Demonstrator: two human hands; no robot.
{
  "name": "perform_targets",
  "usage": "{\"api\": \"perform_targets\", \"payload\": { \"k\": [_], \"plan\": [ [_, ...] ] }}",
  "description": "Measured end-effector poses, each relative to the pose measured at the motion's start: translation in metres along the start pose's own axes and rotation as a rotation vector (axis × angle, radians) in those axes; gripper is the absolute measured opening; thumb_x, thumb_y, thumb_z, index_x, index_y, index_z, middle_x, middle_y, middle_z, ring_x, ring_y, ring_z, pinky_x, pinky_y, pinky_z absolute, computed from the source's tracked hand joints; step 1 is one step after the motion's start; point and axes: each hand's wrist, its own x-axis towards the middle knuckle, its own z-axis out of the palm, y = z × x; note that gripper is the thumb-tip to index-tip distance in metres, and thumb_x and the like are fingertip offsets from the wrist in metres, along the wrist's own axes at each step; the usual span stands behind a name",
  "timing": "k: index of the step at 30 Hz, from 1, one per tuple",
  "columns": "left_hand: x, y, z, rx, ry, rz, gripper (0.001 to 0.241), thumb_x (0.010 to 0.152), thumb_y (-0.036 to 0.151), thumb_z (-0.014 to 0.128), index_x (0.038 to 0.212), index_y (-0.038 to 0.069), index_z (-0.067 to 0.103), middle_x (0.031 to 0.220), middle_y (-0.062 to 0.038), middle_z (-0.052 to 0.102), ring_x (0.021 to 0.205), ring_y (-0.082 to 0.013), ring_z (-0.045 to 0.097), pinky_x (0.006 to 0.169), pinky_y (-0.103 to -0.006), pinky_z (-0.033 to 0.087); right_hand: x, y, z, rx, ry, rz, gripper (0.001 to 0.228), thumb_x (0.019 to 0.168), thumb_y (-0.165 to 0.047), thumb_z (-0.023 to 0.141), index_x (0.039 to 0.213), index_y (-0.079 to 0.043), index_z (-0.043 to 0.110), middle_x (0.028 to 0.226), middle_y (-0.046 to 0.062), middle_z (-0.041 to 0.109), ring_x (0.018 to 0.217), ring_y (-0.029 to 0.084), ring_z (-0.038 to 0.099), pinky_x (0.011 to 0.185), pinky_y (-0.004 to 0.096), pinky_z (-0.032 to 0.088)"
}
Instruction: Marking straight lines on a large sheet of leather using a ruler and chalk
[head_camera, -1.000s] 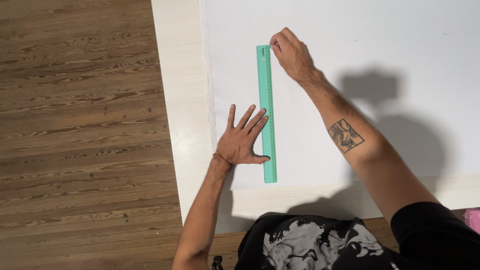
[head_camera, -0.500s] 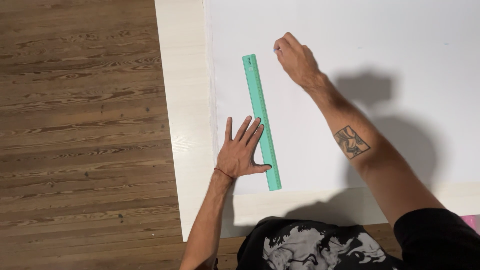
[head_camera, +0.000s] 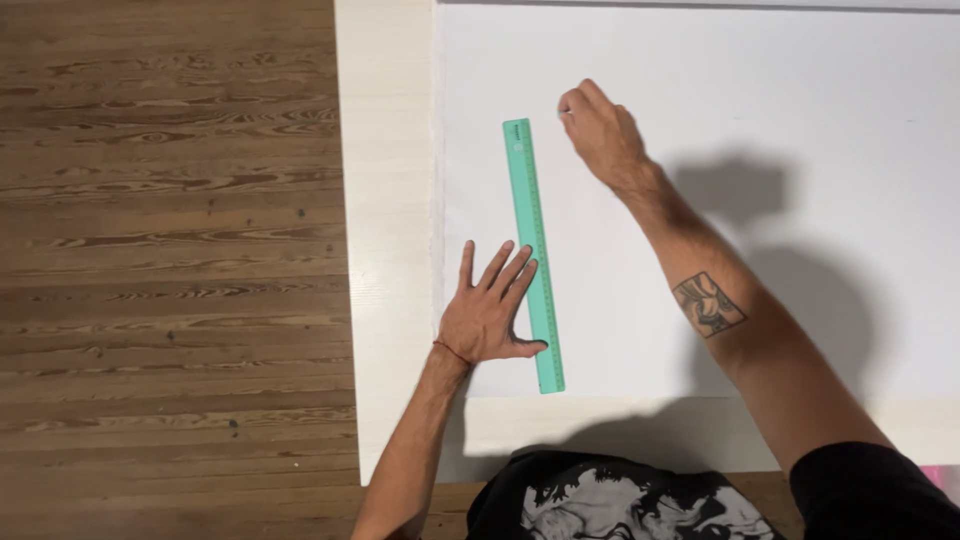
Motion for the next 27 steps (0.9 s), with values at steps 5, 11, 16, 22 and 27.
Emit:
{"api": "perform_targets", "payload": {
  "k": [5,11,16,22,27],
  "plan": [
    [0.002,0.0,-0.001,0.004,0.015,0.011,0.128,0.097,0.102,0.039,0.173,0.0,0.055,0.185,-0.018,0.048,0.174,-0.0421,0.04,0.137,-0.086,0.02,-0.011,0.016,0.001,0.019,0.044,0.0,0.007,0.114,-0.007,0.079,0.113,-0.011,0.073,0.116,-0.001,0.066,0.063,0.031,0.065,0.055,0.048,0.058],
    [0.003,0.0,-0.003,-0.009,0.007,0.007,0.127,0.097,0.101,0.039,0.172,-0.001,0.056,0.184,-0.018,0.049,0.174,-0.0422,0.04,0.137,-0.0862,0.019,-0.003,0.009,0.007,0.032,0.049,0.005,0.003,0.114,-0.012,0.075,0.116,-0.013,0.073,0.119,0.003,0.066,0.074,0.034,0.067,0.063,0.053,0.057],
    [0.0,0.0,-0.003,-0.005,0.008,-0.006,0.127,0.097,0.1,0.04,0.17,-0.001,0.059,0.184,-0.019,0.049,0.174,-0.0433,0.039,0.137,-0.0863,0.018,-0.006,0.007,0.003,0.077,0.032,0.049,0.004,0.114,-0.013,0.078,0.116,-0.015,0.074,0.121,0.002,0.068,0.078,0.036,0.074,0.068,0.057,0.06],
    [0.002,0.0,0.0,-0.01,-0.007,0.02,0.127,0.096,0.101,0.041,0.171,-0.001,0.057,0.184,-0.019,0.048,0.174,-0.0428,0.04,0.137,-0.0866,0.019,-0.01,0.011,0.001,0.063,0.052,0.052,0.007,0.112,-0.006,0.075,0.113,-0.013,0.073,0.116,-0.001,0.067,0.067,0.031,0.067,0.056,0.049,0.055],
    [0.0,0.007,0.006,-0.014,-0.059,-0.109,0.125,0.086,0.104,0.048,0.174,0.016,0.055,0.182,-0.008,0.053,0.173,-0.0325,0.043,0.146,-0.0785,0.011,-0.007,0.013,0.013,0.084,-0.018,0.059,0.015,0.117,-0.02,0.072,0.131,-0.019,0.066,0.121,0.009,0.065,0.093,0.051,0.083,0.085,0.066,0.07]
  ]
}}
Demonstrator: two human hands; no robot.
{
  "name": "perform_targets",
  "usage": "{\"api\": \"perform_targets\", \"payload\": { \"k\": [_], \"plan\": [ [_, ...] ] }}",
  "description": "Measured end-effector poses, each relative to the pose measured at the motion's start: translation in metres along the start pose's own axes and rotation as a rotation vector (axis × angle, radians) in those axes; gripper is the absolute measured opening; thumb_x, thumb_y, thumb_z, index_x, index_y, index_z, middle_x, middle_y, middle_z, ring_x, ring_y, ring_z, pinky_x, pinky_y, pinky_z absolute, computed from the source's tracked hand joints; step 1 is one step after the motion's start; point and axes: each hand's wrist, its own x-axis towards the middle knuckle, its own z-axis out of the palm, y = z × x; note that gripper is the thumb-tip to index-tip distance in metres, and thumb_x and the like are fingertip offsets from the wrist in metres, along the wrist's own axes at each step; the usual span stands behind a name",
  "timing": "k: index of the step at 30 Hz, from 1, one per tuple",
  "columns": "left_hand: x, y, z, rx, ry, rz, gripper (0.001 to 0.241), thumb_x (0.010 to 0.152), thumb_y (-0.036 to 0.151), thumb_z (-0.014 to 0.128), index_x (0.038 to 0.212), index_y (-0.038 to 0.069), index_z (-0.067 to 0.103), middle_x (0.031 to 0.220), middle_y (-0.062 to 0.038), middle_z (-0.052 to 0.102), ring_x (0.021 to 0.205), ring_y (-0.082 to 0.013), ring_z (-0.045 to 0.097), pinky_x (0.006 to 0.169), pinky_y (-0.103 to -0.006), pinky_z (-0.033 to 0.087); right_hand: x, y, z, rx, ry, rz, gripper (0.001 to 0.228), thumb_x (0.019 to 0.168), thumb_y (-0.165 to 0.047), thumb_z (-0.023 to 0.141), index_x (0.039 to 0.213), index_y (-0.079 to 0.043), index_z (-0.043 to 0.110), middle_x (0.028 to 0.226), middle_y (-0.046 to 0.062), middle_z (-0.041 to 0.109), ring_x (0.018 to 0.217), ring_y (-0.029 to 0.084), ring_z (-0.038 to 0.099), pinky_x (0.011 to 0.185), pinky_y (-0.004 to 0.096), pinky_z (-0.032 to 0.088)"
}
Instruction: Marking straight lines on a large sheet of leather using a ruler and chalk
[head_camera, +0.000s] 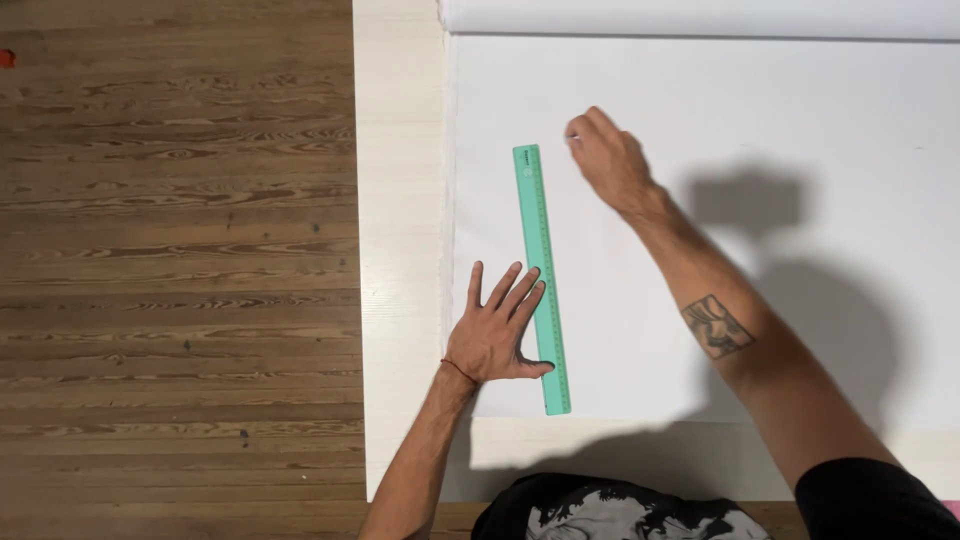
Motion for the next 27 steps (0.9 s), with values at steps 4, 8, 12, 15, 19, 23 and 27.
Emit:
{"api": "perform_targets", "payload": {
  "k": [4,8,12,15,19,23,27],
  "plan": [
    [0.001,0.001,-0.005,0.01,-0.022,0.002,0.127,0.085,0.104,0.05,0.175,0.016,0.054,0.182,-0.008,0.054,0.172,-0.0327,0.045,0.146,-0.0786,0.011,0.003,-0.009,-0.004,-0.039,0.034,-0.027,0.013,0.116,-0.022,0.076,0.127,-0.02,0.069,0.117,0.001,0.063,0.095,0.04,0.084,0.086,0.055,0.071],
    [0.001,0.0,-0.005,0.036,0.02,0.002,0.128,0.084,0.106,0.05,0.174,0.015,0.056,0.18,-0.008,0.056,0.173,-0.0319,0.044,0.146,-0.0768,0.009,-0.032,0.01,-0.044,0.193,0.149,0.065,0.014,0.118,-0.018,0.078,0.127,-0.01,0.071,0.116,0.012,0.065,0.115,0.044,0.076,0.096,0.057,0.064],
    [-0.002,0.014,0.015,0.055,0.119,-0.031,0.128,0.086,0.11,0.048,0.167,0.012,0.063,0.175,-0.011,0.061,0.172,-0.0317,0.045,0.147,-0.0742,0.007,-0.155,0.028,-0.09,0.354,0.24,0.193,0.015,0.124,-0.018,0.075,0.127,-0.005,0.07,0.107,0.019,0.062,0.113,0.053,0.07,0.099,0.063,0.058],
    [-0.001,0.039,0.036,-0.008,0.138,-0.041,0.133,0.083,0.111,0.051,0.166,0.008,0.063,0.168,-0.017,0.064,0.171,-0.0401,0.045,0.145,-0.076,0.015,-0.283,0.031,-0.088,0.671,0.178,0.621,0.021,0.13,-0.022,0.062,0.118,-0.005,0.068,0.085,0.016,0.071,0.054,0.03,0.07,0.044,0.038,0.052],
    [0.014,0.109,0.05,-0.046,0.108,0.011,0.129,0.083,0.11,0.052,0.163,0.01,0.068,0.161,-0.019,0.068,0.169,-0.0457,0.045,0.142,-0.0816,0.013,-0.421,0.001,-0.116,0.883,0.281,0.786,0.018,0.124,-0.007,0.059,0.14,0.0,0.061,0.116,0.023,0.074,0.082,0.031,0.074,0.049,0.036,0.058],
    [0.03,0.175,0.082,-0.028,0.094,0.103,0.11,0.093,0.099,0.054,0.163,0.016,0.069,0.155,-0.016,0.067,0.166,-0.0519,0.045,0.137,-0.0875,0.017,-0.5,0.0,-0.136,0.973,0.503,0.926,0.015,0.128,-0.008,0.053,0.139,0.001,0.056,0.121,0.017,0.067,0.086,0.023,0.069,0.048,0.028,0.054],
    [0.054,0.24,0.115,0.023,0.039,0.188,0.107,0.097,0.098,0.048,0.174,0.024,0.058,0.166,-0.015,0.062,0.162,-0.0536,0.049,0.133,-0.0866,0.025,-0.557,0.035,-0.16,1.024,0.696,0.92,0.012,0.128,-0.008,0.055,0.137,-0.002,0.058,0.118,0.015,0.069,0.078,0.021,0.07,0.045,0.027,0.054]
  ]
}}
